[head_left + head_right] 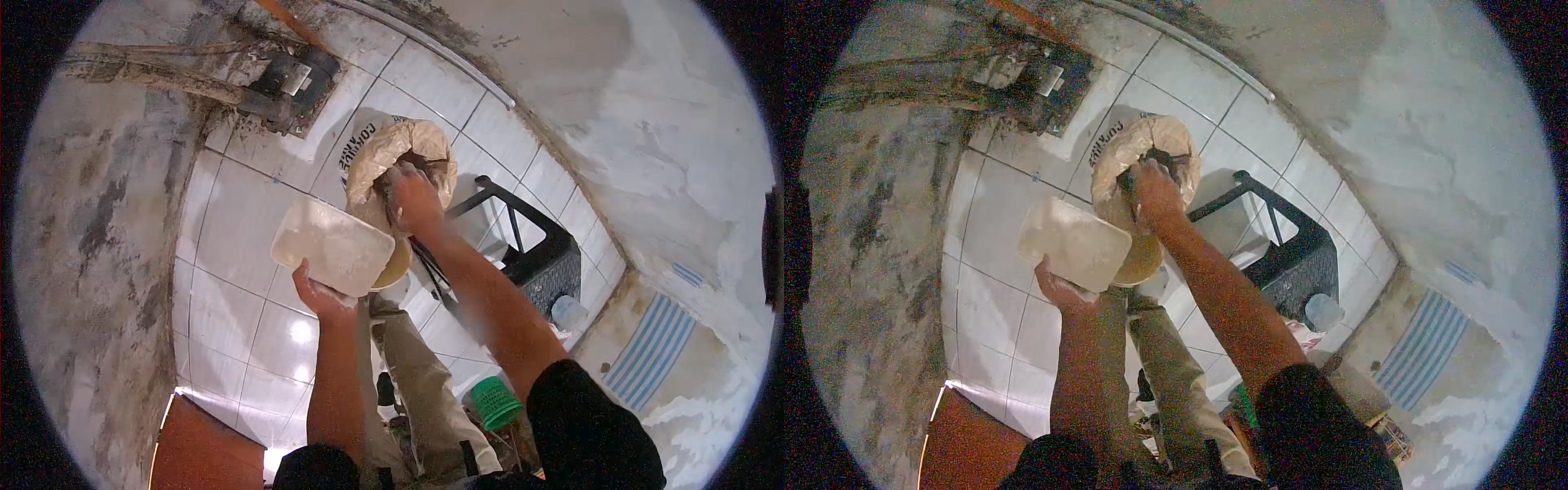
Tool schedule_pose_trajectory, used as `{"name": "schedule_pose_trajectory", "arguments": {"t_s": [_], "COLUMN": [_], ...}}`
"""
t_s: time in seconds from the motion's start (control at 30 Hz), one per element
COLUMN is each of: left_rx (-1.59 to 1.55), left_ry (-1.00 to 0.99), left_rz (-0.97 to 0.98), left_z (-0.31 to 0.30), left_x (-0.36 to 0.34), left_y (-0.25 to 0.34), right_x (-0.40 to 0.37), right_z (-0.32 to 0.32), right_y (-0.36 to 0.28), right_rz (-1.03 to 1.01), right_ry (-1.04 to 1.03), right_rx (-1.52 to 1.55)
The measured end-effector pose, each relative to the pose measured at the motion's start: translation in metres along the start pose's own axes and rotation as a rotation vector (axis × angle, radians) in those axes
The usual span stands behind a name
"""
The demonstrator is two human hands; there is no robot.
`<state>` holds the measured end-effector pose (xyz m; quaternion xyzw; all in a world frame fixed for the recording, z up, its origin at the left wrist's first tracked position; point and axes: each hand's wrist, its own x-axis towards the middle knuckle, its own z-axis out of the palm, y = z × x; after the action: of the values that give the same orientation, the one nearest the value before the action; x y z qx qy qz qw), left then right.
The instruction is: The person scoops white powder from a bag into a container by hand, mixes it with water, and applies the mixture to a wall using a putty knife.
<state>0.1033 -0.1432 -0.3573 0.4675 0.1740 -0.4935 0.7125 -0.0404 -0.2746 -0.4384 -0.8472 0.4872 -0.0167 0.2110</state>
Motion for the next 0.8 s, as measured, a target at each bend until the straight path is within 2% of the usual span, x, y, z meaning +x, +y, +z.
{"name": "schedule_pose_trajectory", "arguments": {"t_s": [0.03, 0.07, 0.13, 0.17, 0.27, 0.3, 0.37, 0.4, 0.5, 0.53, 0.57, 0.8], "left_rx": [0.0, 0.005, 0.014, 0.023, 0.06, 0.066, 0.111, 0.118, 0.115, 0.118, 0.119, 0.124], "left_ry": [-0.001, -0.003, -0.015, -0.02, -0.049, -0.049, -0.014, -0.014, 0.016, 0.013, 0.017, 0.038], "left_rz": [-0.017, -0.035, -0.028, -0.024, -0.009, -0.007, -0.005, -0.003, -0.022, -0.037, -0.05, -0.064], "left_z": [0.003, 0.005, 0.016, 0.021, 0.031, 0.034, 0.038, 0.038, 0.036, 0.034, 0.031, 0.021], "left_x": [0.001, 0.002, 0.015, 0.021, 0.035, 0.036, 0.036, 0.037, 0.041, 0.044, 0.044, 0.043], "left_y": [0.001, 0.003, 0.006, 0.008, 0.017, 0.02, 0.027, 0.03, 0.038, 0.039, 0.041, 0.049], "right_x": [0.008, 0.015, 0.037, 0.042, 0.05, 0.052, 0.053, 0.058, 0.054, 0.06, 0.06, 0.071], "right_z": [-0.005, 0.0, 0.015, 0.022, 0.032, 0.047, 0.114, 0.114, 0.103, 0.121, 0.126, 0.163], "right_y": [-0.003, -0.002, 0.002, 0.005, 0.005, 0.006, 0.017, 0.012, 0.003, 0.012, 0.012, 0.017], "right_rz": [0.102, 0.101, 0.282, 0.277, 0.477, 0.478, 0.551, 0.627, 0.575, 0.622, 0.615, 0.55], "right_ry": [-0.189, -0.189, -0.412, -0.407, -0.346, -0.346, -0.141, -0.106, 0.002, -0.144, -0.147, 0.229], "right_rx": [-0.038, -0.037, -0.04, -0.031, 0.178, 0.185, 0.145, 0.293, 0.322, 0.298, 0.298, 1.114]}}
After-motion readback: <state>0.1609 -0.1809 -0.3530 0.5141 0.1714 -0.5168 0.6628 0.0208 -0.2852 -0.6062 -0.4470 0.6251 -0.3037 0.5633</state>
